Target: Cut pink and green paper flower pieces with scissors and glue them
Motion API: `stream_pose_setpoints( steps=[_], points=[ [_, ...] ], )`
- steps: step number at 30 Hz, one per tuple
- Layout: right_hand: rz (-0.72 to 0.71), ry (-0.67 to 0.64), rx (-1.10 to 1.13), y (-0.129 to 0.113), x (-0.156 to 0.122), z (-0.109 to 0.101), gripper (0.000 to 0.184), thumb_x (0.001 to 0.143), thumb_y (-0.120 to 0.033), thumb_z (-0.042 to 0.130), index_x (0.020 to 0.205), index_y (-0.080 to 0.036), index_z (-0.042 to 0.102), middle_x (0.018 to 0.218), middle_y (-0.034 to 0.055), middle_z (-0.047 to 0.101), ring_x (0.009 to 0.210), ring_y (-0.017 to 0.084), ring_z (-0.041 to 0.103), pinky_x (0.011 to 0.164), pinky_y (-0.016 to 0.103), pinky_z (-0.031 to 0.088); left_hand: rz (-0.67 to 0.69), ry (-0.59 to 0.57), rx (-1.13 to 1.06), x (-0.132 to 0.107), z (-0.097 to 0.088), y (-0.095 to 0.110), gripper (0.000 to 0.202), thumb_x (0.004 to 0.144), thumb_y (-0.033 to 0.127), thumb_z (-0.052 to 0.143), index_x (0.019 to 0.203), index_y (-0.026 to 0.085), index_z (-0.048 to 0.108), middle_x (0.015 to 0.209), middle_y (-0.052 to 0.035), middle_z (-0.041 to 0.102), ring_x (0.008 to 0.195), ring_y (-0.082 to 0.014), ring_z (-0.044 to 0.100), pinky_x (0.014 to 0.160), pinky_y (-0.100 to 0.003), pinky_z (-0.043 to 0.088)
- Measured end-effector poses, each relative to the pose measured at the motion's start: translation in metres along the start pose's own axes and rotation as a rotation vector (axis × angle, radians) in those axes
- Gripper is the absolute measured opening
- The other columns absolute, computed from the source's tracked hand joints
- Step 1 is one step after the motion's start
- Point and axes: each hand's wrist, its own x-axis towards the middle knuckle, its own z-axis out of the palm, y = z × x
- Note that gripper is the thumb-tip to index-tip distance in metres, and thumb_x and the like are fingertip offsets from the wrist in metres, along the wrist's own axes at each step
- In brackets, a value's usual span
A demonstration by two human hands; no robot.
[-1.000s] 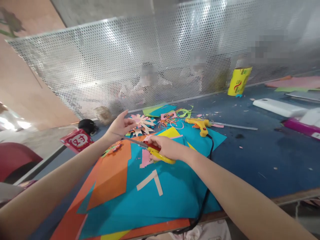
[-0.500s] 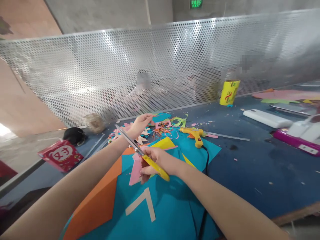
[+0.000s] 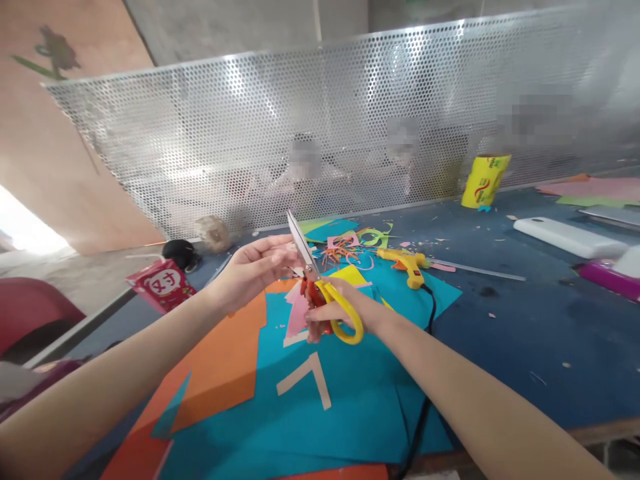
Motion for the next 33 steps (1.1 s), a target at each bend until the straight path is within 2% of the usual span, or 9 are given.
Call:
stream_pose_setpoints(
  steps=[5,8,11,12,15,18,22,27,33],
  points=[
    [0.033,0.034,-0.028,-0.003,-0.002,-0.001,0.014,0.065,-0.022,0.069,0.069,-0.016,0.057,0.053,-0.0001,0.067,0.044,0.014,0.063,0.042,0.02,0.048,0.048,0.138,0.437,0.003,-0.015,0.0,0.028,0.08,0.03,0.061,0.104,0.015,0.061,0.088,-0.0073,0.073,0.08,-0.016,0.068,0.072,-0.029,0.052],
    [0.055,0.103,-0.032,-0.006,-0.001,-0.002,0.012,0.063,-0.021,0.068,0.066,-0.016,0.057,0.05,-0.0011,0.066,0.043,0.012,0.061,0.042,0.02,0.048,-0.013,0.068,0.74,-0.008,-0.028,-0.006,0.028,0.086,0.032,0.051,0.106,0.015,0.061,0.082,-0.0079,0.074,0.083,-0.0195,0.069,0.077,-0.035,0.051],
    [0.084,0.173,-0.021,-0.005,0.001,-0.003,0.016,0.06,-0.024,0.067,0.066,-0.018,0.053,0.048,-0.0021,0.064,0.042,0.012,0.06,0.04,0.02,0.046,-0.049,0.022,0.876,-0.034,-0.035,-0.01,0.039,0.075,0.024,0.064,0.114,0.02,0.058,0.086,-0.0057,0.075,0.089,-0.0231,0.068,0.081,-0.039,0.049],
    [0.093,0.189,-0.017,-0.005,0.002,-0.004,0.019,0.059,-0.024,0.068,0.068,-0.019,0.053,0.048,-0.0026,0.064,0.042,0.013,0.061,0.04,0.02,0.047,-0.045,-0.013,0.942,-0.044,-0.036,-0.01,0.044,0.075,0.022,0.064,0.118,0.022,0.056,0.092,-0.0052,0.075,0.096,-0.0238,0.066,0.086,-0.041,0.046],
    [0.117,0.234,-0.011,-0.005,0.003,-0.003,0.026,0.056,-0.025,0.071,0.072,-0.021,0.05,0.047,-0.0049,0.063,0.044,0.015,0.062,0.041,0.022,0.048,0.123,-0.315,1.446,-0.066,-0.04,-0.011,0.047,0.087,0.021,0.05,0.133,0.025,0.042,0.107,-0.0061,0.072,0.114,-0.0246,0.057,0.098,-0.046,0.033],
    [0.133,0.262,-0.024,-0.008,0.002,-0.001,0.027,0.054,-0.026,0.072,0.068,-0.02,0.051,0.045,-0.0045,0.062,0.042,0.015,0.061,0.039,0.021,0.047,0.317,-0.428,1.679,-0.074,-0.046,-0.017,0.059,0.094,0.019,0.039,0.146,0.026,0.012,0.12,-0.011,0.065,0.117,-0.0265,0.054,0.096,-0.048,0.031],
    [0.131,0.26,-0.033,-0.01,0.002,0.0,0.025,0.053,-0.026,0.071,0.065,-0.019,0.05,0.045,-0.0024,0.062,0.042,0.014,0.06,0.038,0.02,0.043,0.387,-0.458,1.785,-0.073,-0.052,-0.028,0.07,0.096,0.017,0.032,0.144,0.027,-0.017,0.126,-0.0153,0.06,0.112,-0.0275,0.058,0.096,-0.052,0.028],
    [0.126,0.259,-0.028,-0.008,0.002,-0.002,0.028,0.053,-0.026,0.071,0.067,-0.021,0.048,0.046,-0.0038,0.062,0.043,0.016,0.062,0.039,0.022,0.045,0.336,-0.512,1.734,-0.079,-0.05,-0.028,0.077,0.093,0.011,0.033,0.142,0.024,-0.025,0.119,-0.013,0.065,0.118,-0.0261,0.055,0.105,-0.055,0.011],
    [0.117,0.237,-0.052,-0.013,-0.001,0.0,0.022,0.058,-0.026,0.069,0.066,-0.022,0.048,0.048,-0.002,0.064,0.044,0.016,0.061,0.038,0.021,0.042,0.252,-0.462,1.557,-0.083,-0.045,-0.021,0.081,0.092,0.015,0.036,0.141,0.022,-0.029,0.119,-0.0146,0.064,0.119,-0.0294,0.054,0.104,-0.058,0.006]
  ],
)
